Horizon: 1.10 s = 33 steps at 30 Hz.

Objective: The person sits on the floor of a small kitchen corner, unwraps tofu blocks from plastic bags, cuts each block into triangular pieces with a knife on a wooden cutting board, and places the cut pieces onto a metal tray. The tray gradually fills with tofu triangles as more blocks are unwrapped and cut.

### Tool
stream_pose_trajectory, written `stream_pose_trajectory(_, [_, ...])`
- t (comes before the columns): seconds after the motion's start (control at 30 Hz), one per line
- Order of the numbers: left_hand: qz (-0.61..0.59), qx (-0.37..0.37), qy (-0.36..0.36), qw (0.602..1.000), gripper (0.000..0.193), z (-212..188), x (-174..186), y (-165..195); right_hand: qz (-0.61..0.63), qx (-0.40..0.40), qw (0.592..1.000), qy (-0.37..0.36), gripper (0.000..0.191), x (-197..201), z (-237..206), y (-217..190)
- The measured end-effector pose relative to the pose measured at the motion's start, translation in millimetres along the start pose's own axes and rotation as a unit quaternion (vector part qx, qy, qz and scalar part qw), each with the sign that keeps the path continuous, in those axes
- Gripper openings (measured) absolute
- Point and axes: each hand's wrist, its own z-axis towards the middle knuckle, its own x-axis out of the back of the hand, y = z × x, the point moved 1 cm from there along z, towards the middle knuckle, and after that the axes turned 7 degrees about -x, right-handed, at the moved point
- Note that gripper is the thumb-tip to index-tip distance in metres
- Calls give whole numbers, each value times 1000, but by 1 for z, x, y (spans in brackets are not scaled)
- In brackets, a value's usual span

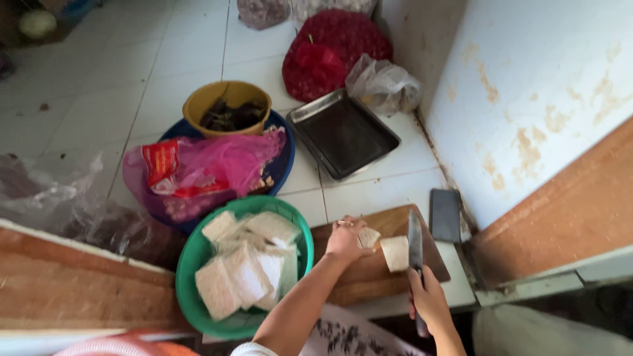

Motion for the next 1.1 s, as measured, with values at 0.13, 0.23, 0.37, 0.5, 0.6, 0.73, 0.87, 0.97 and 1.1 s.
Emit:
stream_pose_trajectory(0.13, [31, 93, 0, 995, 75, 75, 22, -46, 12, -12, 1000, -4, 25, 3, 16, 2])
stream_pose_trajectory(0.23, [0, 77, 138, 987, 93, 129, 33, -73, -9, 8, 1000, -12, 28, 6, 34, 8])
stream_pose_trajectory(0.37, [3, 128, 167, 978, 91, 163, 10, -102, -43, -47, 997, 39, 24, 14, 66, 39])
stream_pose_trajectory(0.5, [63, 175, 32, 982, 85, 158, -28, -120, -32, -48, 998, 25, 19, 24, 103, 72])
stream_pose_trajectory(0.6, [136, 160, -33, 977, 69, 149, -40, -120, -42, -4, 999, 0, 20, 23, 112, 78])
stream_pose_trajectory(0.73, [154, 142, -141, 968, 51, 137, -36, -102, -51, -25, 998, 20, 25, 14, 85, 61])
stream_pose_trajectory(0.87, [140, 105, -162, 971, 54, 115, -30, -85, -61, -20, 998, 24, 31, 9, 51, 21])
stream_pose_trajectory(0.97, [98, 53, -55, 992, 64, 97, -32, -75, -48, 20, 998, 21, 32, 12, 32, 2])
stream_pose_trajectory(1.1, [-103, 12, -71, 992, 57, 68, -48, -42, -80, 7, 994, 73, 32, 16, 13, -3])
